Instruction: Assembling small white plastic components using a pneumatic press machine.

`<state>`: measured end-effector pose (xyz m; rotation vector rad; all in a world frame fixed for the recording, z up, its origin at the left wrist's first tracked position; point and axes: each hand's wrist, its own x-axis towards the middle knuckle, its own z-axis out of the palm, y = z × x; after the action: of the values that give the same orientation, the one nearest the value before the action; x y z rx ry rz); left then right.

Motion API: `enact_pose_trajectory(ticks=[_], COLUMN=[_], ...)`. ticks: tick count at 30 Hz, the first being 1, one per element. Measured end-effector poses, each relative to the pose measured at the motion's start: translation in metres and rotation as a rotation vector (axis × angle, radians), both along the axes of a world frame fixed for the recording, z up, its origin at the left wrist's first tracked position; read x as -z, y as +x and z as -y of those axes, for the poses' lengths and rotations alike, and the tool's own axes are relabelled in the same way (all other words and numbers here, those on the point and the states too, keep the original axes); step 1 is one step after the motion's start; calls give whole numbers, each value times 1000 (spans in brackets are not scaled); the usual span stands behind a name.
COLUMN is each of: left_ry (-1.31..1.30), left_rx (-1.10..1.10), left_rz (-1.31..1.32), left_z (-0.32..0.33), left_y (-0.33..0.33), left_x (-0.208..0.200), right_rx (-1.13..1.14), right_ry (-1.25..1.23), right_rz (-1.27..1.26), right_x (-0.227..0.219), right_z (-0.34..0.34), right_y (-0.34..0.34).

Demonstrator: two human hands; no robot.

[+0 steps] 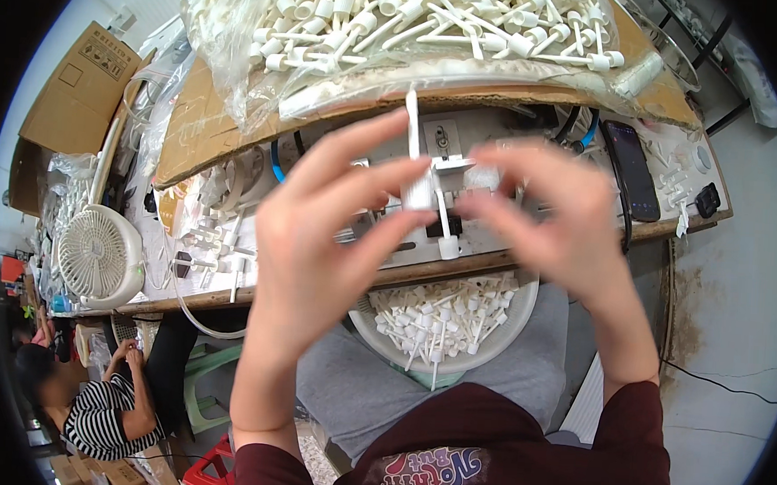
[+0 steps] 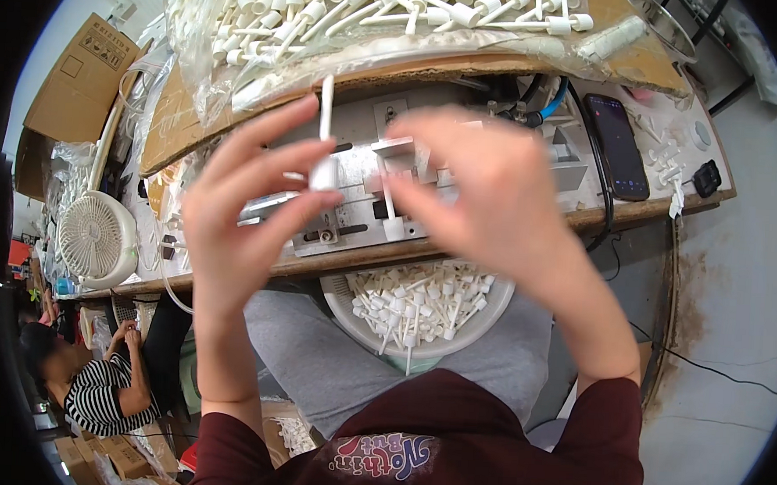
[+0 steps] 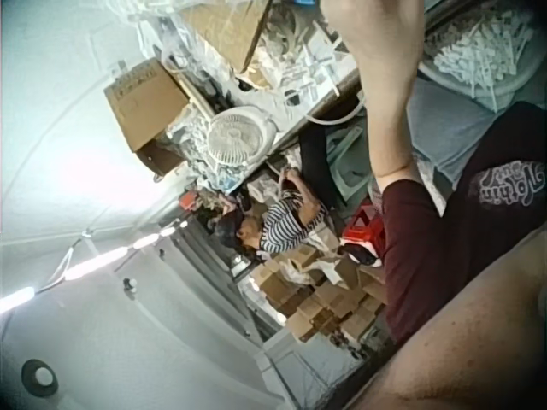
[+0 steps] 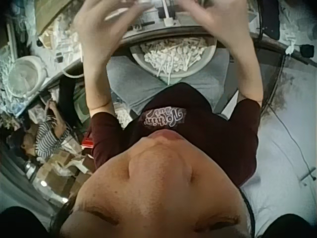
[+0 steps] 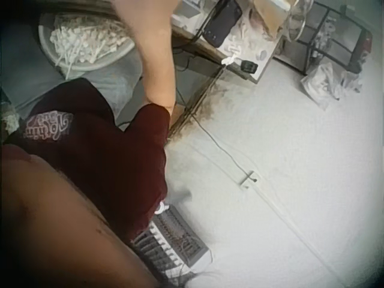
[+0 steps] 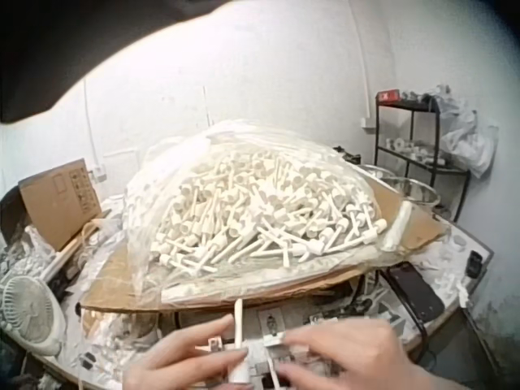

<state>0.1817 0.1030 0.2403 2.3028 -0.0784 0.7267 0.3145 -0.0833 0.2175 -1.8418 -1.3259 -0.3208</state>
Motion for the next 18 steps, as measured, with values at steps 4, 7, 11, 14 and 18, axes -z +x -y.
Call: enact_pose_trajectory(ticks=[4,7,11,14,18], left_ry=[212,349,438,450,457], left_rx=[-117,-190,-220,-237,-214], left_rz=[39,-5,-37,-56,-126], left_z=[29,48,58,61,54], left_y=[-25,-23,-21,-19,-13], left_x=[38,52,56,71,71], right_rx=[303,289,224,171,134], right_ry=[112,-69,-203,-251,-208], right_rz=[383,331,-46,-169,-273], right_x=[-28,-31,-28,-50,-51], right_z=[-18,-26,-40,-41,-41], right_y=[64,108,108,86,84])
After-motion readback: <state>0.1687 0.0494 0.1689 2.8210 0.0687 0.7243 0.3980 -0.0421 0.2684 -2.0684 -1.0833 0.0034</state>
